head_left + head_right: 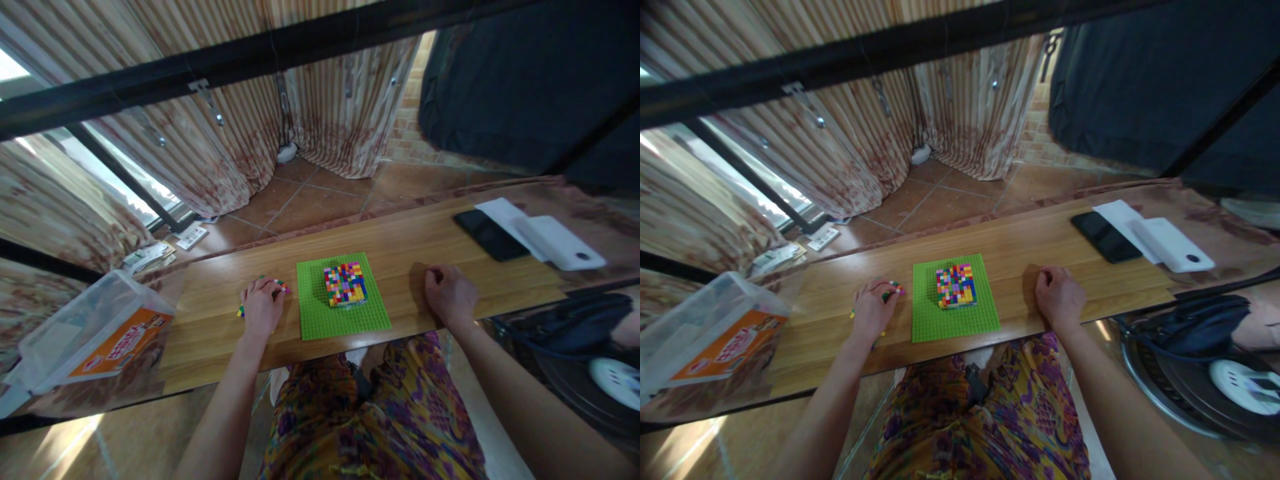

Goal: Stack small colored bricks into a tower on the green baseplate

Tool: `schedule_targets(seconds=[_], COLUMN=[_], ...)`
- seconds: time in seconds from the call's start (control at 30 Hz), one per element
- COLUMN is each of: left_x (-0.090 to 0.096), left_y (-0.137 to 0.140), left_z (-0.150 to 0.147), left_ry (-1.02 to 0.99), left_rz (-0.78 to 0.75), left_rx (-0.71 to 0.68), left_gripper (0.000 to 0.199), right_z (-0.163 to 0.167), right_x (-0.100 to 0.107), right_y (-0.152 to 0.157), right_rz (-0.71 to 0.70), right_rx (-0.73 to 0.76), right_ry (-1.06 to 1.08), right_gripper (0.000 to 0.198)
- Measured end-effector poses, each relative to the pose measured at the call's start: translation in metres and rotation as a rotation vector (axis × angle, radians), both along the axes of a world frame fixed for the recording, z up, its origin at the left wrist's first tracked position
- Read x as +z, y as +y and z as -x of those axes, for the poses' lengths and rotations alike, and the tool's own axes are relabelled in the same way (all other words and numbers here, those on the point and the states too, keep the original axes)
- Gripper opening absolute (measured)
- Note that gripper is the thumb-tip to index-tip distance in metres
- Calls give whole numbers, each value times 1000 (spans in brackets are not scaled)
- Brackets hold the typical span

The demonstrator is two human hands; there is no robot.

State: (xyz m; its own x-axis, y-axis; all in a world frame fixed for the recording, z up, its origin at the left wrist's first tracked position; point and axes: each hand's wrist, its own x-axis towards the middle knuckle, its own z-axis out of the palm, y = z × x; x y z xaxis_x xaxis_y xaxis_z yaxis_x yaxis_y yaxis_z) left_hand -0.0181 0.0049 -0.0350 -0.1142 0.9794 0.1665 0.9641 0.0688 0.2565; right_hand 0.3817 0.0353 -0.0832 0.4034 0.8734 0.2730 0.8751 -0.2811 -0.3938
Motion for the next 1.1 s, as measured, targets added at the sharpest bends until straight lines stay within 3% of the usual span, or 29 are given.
schedule_targets(seconds=[0.23,0.53,0.87,1.1], left_x=[11,32,48,51], left_y=[4,18,35,40], left_z=[-12,-63,-98,-110], left_ry=[-164,-467,-150,-74], left_rz=[-61,-41,-13,17], left_rx=[-13,-174,-343,-433], left_gripper=[13,8,11,13], right_z=[1,1,3,3], right_x=[1,0,2,1], right_y=[-1,-1,0,0], right_rz=[-29,-27,-26,-35], right_rx=[8,14,0,7], right_ry=[11,8,20,30], right_gripper=[34,34,34,34])
